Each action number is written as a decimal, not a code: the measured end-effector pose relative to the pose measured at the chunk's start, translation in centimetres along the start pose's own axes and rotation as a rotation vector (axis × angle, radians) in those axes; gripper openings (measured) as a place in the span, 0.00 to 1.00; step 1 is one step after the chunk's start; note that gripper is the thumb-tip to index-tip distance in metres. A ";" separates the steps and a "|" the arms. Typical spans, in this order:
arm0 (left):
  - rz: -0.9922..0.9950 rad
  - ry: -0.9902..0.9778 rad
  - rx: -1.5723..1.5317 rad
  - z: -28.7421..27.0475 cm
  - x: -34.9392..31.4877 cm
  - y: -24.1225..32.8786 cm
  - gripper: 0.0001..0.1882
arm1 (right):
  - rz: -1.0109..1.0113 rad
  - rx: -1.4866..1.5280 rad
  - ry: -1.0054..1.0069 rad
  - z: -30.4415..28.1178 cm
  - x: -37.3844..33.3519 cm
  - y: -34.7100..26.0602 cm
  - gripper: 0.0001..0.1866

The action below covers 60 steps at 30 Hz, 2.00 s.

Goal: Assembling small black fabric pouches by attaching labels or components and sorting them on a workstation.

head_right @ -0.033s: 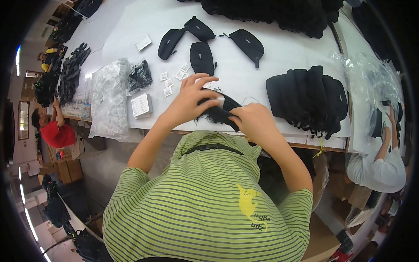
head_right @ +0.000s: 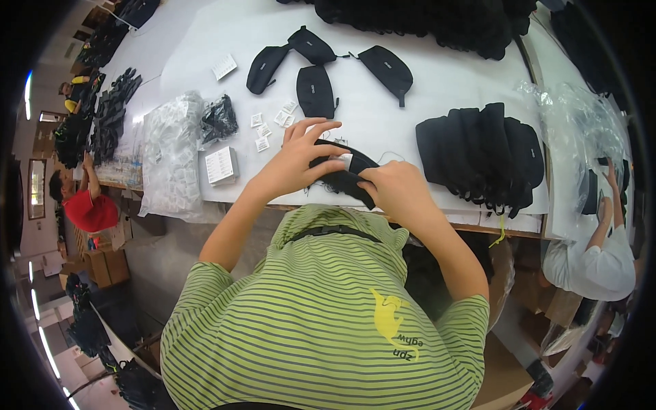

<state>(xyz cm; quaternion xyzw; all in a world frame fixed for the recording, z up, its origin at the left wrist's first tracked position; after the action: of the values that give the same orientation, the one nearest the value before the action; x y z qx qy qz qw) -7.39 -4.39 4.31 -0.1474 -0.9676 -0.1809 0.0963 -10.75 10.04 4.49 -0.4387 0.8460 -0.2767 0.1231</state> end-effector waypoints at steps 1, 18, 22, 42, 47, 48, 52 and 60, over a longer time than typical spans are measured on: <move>0.004 0.000 -0.001 0.0 0.1 -0.2 0.12 | -0.017 0.001 0.020 0.0 0.0 0.0 0.08; -0.102 -0.027 0.022 0.1 -0.7 -0.5 0.20 | -0.065 -0.181 0.102 0.7 0.6 -1.0 0.07; -0.144 0.108 -0.059 -1.8 -1.0 -0.6 0.14 | -0.092 -0.163 0.152 0.5 0.6 -1.1 0.07; -0.827 0.453 -1.796 3.3 -2.8 -3.8 0.24 | 0.171 0.741 0.340 -0.9 -0.2 -0.9 0.14; -0.795 0.592 -1.884 2.4 -2.6 -3.8 0.22 | 0.252 0.793 0.629 0.0 -1.7 0.3 0.12; -0.782 0.609 -1.929 2.3 -2.6 -3.8 0.21 | 0.248 0.773 0.663 0.2 -1.9 0.2 0.11; -0.729 0.632 -1.799 1.4 -2.7 -4.3 0.20 | 0.276 0.940 0.547 2.1 -2.2 0.5 0.10; -0.720 0.784 -1.805 0.2 -3.2 -5.7 0.17 | 0.237 0.862 0.331 1.5 -2.9 1.3 0.12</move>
<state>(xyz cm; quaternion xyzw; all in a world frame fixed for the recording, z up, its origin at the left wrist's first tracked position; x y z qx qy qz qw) -6.19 -10.18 1.53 0.2011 -0.3610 -0.8888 0.1981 -9.26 12.39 2.45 -0.1980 0.7065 -0.6528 0.1883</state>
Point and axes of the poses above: each hand's wrist, its own x-axis towards the middle knuckle, its own z-axis out of the palm, y = z × x, the point moved 7 cm from there along x, towards the middle knuckle, and after that the axes turned 7 degrees about x, right-handed, at the moved point
